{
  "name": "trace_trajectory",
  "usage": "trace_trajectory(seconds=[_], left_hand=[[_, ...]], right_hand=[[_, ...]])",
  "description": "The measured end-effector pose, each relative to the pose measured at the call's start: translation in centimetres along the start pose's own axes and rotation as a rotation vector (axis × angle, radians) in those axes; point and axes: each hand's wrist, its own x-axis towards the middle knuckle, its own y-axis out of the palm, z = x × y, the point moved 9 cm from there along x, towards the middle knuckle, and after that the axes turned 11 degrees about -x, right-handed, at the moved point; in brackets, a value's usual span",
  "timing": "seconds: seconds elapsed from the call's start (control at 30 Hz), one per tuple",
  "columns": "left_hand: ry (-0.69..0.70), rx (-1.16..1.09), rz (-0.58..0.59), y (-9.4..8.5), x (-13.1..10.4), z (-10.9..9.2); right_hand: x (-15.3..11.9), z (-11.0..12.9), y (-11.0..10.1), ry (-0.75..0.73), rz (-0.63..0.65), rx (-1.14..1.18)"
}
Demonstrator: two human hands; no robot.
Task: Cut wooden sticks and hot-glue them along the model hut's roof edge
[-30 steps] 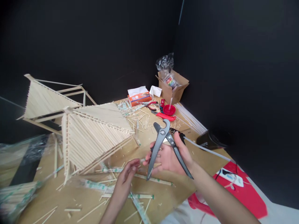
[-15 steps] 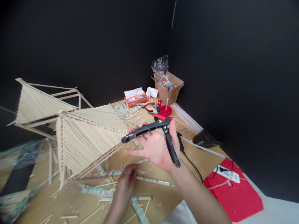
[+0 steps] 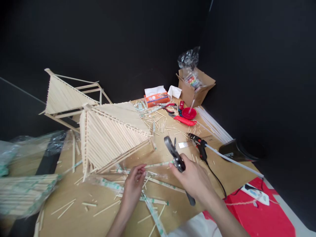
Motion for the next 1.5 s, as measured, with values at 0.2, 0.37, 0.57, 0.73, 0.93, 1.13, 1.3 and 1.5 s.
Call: trace_trajectory(seconds=[0.2, 0.37, 0.57, 0.73, 0.93, 1.13, 1.3, 1.5], left_hand=[[0.038, 0.087, -0.003, -0.3, -0.1, -1.4], [0.071, 0.158, 0.03, -0.1, -0.5, -2.0], [0.038, 0.144, 0.01, 0.0, -0.8, -1.1], [-0.017, 0.004, -0.003, -0.4, -0.9, -0.4], [-0.187, -0.299, 0.037, -1.4, -1.7, -1.5], [-0.517, -1.154, 0.206, -0.5, -2.7, -5.0], [-0.539, -1.426, 0.274, 0.0, -2.5, -7.3], [-0.559, -1.371, 0.282, 0.7, -2.6, -7.9]], right_hand=[[-2.0, -0.7, 4.2, -0.014, -0.108, -0.457], [-2.6, -1.3, 6.0, -0.03, -0.261, -0.517], [-2.6, 2.2, 5.6, -0.201, -0.326, -0.391], [-0.3, 8.3, 6.8, -0.365, -0.229, -0.34], [2.4, 11.3, 7.7, -0.435, -0.167, -0.325], [3.5, 9.4, 6.7, -0.402, -0.089, -0.207], [3.1, 9.4, 5.8, -0.395, -0.037, -0.003], [2.0, 9.1, 3.7, -0.379, 0.003, 0.372]])
